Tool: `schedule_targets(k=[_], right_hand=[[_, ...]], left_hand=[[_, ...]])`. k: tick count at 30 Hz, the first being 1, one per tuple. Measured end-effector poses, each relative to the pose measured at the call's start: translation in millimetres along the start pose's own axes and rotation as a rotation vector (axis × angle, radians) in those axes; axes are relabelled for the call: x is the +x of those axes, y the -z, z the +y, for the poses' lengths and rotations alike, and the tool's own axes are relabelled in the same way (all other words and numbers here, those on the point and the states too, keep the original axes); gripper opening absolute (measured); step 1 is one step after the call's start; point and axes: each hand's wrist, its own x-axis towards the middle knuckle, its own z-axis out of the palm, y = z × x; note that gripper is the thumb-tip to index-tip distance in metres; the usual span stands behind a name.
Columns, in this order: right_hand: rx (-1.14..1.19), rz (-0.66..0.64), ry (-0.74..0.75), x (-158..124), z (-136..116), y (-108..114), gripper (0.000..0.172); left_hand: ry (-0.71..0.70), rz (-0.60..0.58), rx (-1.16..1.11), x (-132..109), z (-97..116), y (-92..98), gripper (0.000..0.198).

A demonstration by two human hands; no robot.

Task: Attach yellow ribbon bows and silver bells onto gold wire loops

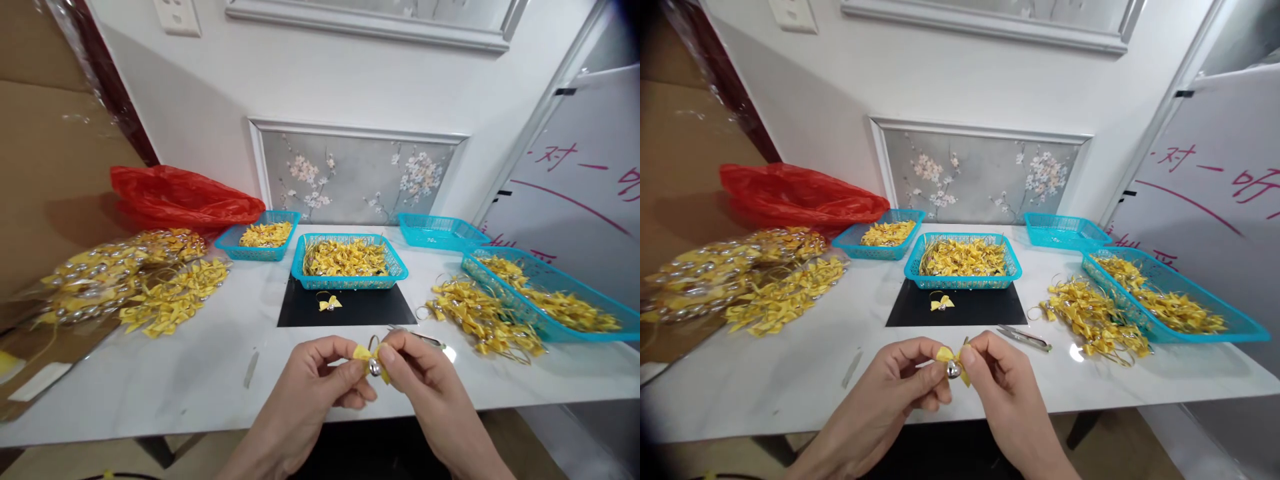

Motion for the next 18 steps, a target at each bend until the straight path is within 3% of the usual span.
schedule_targets(k=[4,8,13,15,18], right_hand=[[0.025,0.045,0.013,-1.3,4.1,-1.1,0.032],[0.349,0.05,-0.126,-1.8,6.3,-10.3,0.032],[0.676,0.037,-0.308,-1.4,1.6,-20.7,0.03],[0.715,0.034,-0.353,-1.1,1.5,-21.8,0.031],[0.616,0.023,-0.282,-1.4,2.9,-19.3,0.032]], left_hand=[[-0.064,-0.03,-0.051,-0.1,-1.6,-0.8,0.014],[-0.162,-0.034,-0.057,-1.5,-5.5,-2.8,0.024],[-0.288,0.014,0.044,-1.8,-12.2,-1.1,0.022],[-0.34,0.03,0.118,-1.2,-14.5,1.5,0.023],[-0.35,0.014,0.159,-2.2,-15.8,7.0,0.034]])
